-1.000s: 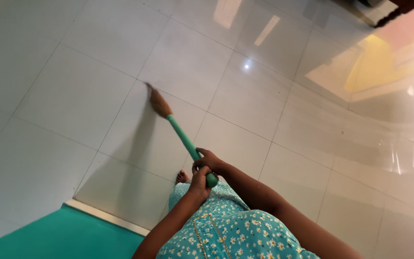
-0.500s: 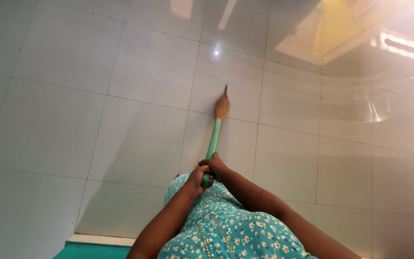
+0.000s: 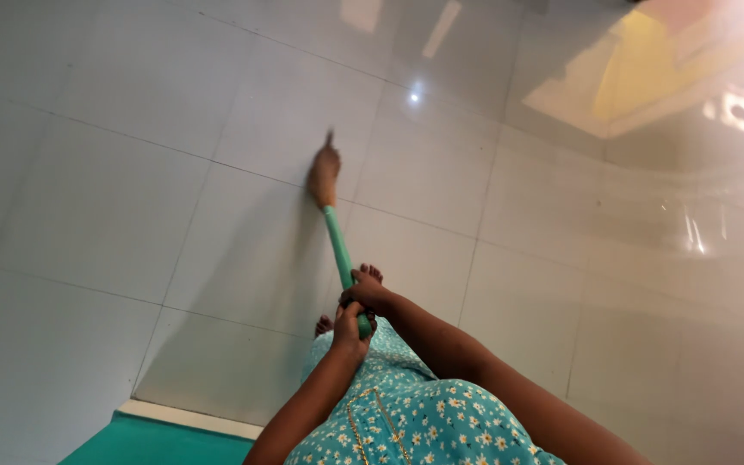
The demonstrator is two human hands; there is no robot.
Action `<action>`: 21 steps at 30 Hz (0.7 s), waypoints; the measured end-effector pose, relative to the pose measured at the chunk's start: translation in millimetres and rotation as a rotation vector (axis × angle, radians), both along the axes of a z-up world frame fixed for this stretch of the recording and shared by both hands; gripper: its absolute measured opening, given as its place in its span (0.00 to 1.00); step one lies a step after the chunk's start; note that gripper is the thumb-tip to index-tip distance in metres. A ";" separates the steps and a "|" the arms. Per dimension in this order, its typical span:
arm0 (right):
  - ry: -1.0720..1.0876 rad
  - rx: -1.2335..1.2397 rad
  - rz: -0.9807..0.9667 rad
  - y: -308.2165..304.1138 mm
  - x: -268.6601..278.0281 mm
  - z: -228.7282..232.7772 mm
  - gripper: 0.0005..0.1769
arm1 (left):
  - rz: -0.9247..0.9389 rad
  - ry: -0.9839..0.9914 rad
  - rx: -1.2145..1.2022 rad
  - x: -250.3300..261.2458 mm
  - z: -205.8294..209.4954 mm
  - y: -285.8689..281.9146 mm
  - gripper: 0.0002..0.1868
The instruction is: Sweep the tiled floor using a broom.
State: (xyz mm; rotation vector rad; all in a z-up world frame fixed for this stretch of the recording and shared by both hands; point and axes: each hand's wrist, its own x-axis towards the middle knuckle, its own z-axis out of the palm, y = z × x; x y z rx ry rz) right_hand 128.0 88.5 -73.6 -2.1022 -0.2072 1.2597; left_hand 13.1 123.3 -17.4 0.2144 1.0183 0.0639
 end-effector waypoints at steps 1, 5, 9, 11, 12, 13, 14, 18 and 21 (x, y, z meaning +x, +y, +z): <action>0.001 0.008 0.014 10.2 6.3 22.4 0.33 | 0.014 0.001 0.008 4.6 8.4 3.3 0.19; 0.073 -0.147 0.223 35.8 33.6 109.5 0.47 | 0.054 0.022 0.057 26.9 46.6 10.0 0.24; 0.204 -0.028 0.153 23.1 67.9 132.8 0.50 | -0.035 -0.164 0.045 51.8 50.3 5.8 0.27; 0.184 0.015 0.182 8.6 83.6 127.9 0.49 | -0.088 -0.197 0.056 66.3 60.8 2.8 0.29; 0.167 0.057 0.211 0.3 91.5 125.2 0.48 | -0.140 -0.228 0.065 73.9 65.9 0.6 0.31; 0.165 0.055 0.200 -8.2 95.4 124.5 0.48 | -0.150 -0.230 0.062 78.5 55.4 -1.9 0.31; 0.204 0.120 0.111 -16.7 99.3 123.7 0.47 | -0.208 -0.250 0.049 83.2 44.9 -4.6 0.32; 0.237 0.225 -0.149 -42.8 117.9 120.8 0.46 | -0.443 -0.149 0.080 117.0 113.7 2.4 0.40; 0.222 0.246 -0.316 -59.4 131.6 122.8 0.47 | -0.732 -0.071 0.327 132.8 89.2 -3.2 0.50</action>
